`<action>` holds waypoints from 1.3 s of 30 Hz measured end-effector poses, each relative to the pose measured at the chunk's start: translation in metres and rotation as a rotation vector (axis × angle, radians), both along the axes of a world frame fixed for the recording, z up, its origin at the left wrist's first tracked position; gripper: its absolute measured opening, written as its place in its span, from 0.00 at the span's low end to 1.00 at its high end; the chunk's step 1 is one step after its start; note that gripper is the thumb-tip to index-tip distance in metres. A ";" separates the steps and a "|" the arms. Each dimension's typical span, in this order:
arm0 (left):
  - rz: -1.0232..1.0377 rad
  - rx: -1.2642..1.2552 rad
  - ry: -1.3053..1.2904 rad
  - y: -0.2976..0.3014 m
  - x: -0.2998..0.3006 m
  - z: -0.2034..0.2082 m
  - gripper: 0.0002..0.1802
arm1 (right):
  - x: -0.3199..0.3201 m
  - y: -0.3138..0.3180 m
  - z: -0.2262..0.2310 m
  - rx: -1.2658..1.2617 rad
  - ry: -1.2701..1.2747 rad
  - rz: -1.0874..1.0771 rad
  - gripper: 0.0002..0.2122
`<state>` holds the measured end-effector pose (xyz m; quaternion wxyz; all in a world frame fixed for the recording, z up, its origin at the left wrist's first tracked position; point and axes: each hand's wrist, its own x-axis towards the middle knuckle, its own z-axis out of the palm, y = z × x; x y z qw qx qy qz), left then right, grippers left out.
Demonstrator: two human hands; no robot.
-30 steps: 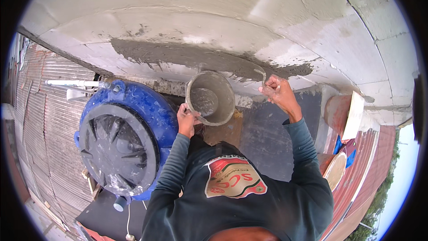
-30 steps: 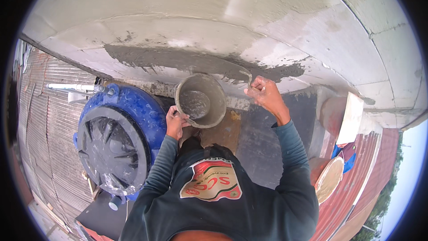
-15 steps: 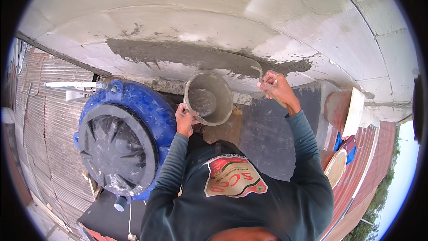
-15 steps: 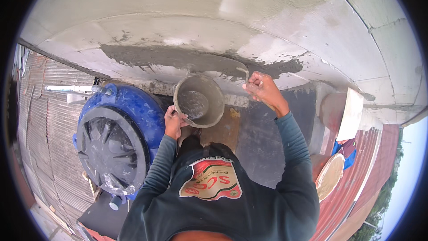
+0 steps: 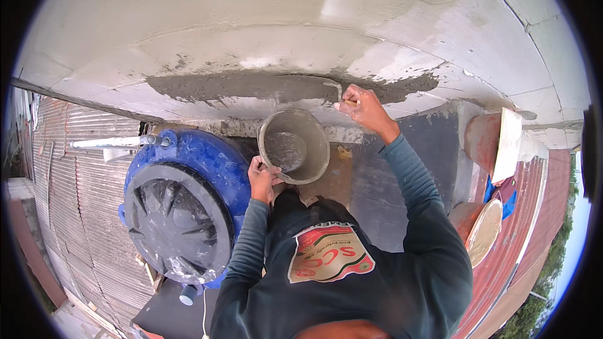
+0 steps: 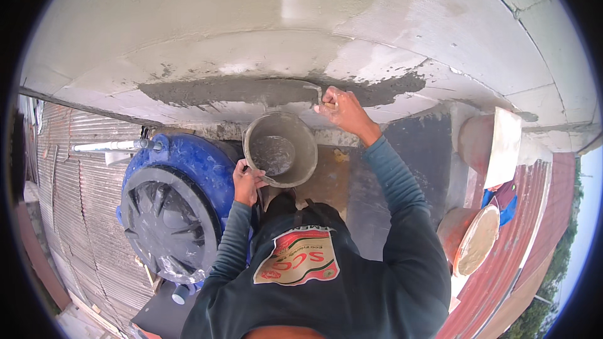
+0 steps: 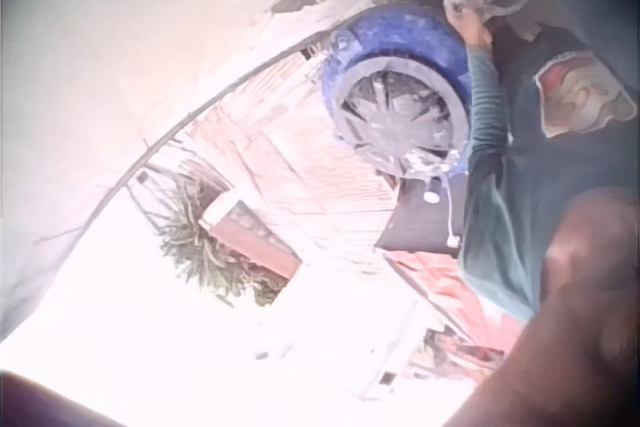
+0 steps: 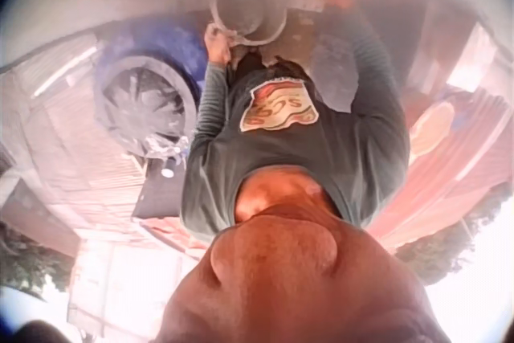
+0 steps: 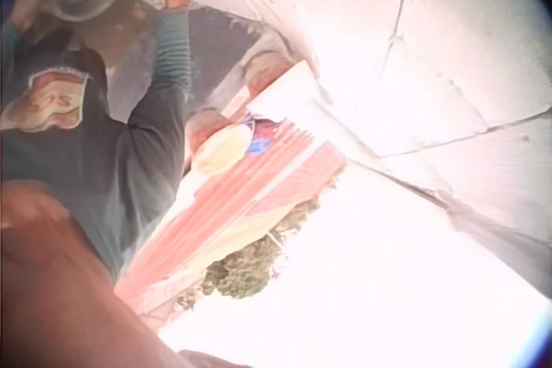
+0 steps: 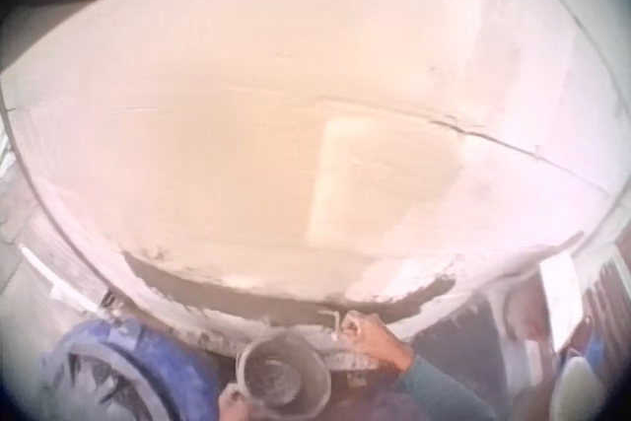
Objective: The person applies cement mixture from a bucket to a wall using a trowel.
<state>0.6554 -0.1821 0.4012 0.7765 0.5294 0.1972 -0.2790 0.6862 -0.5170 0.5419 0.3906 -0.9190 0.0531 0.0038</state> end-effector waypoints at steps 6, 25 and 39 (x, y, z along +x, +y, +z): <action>-0.001 0.015 0.036 0.016 -0.005 -0.003 0.17 | -0.027 -0.015 0.026 0.247 0.032 -0.171 0.16; -0.039 -0.019 0.030 0.015 -0.008 -0.009 0.18 | -0.036 -0.027 0.032 0.167 -0.026 -0.116 0.17; -0.080 0.006 0.015 0.015 -0.009 -0.008 0.17 | -0.024 -0.010 0.037 0.087 -0.077 -0.063 0.16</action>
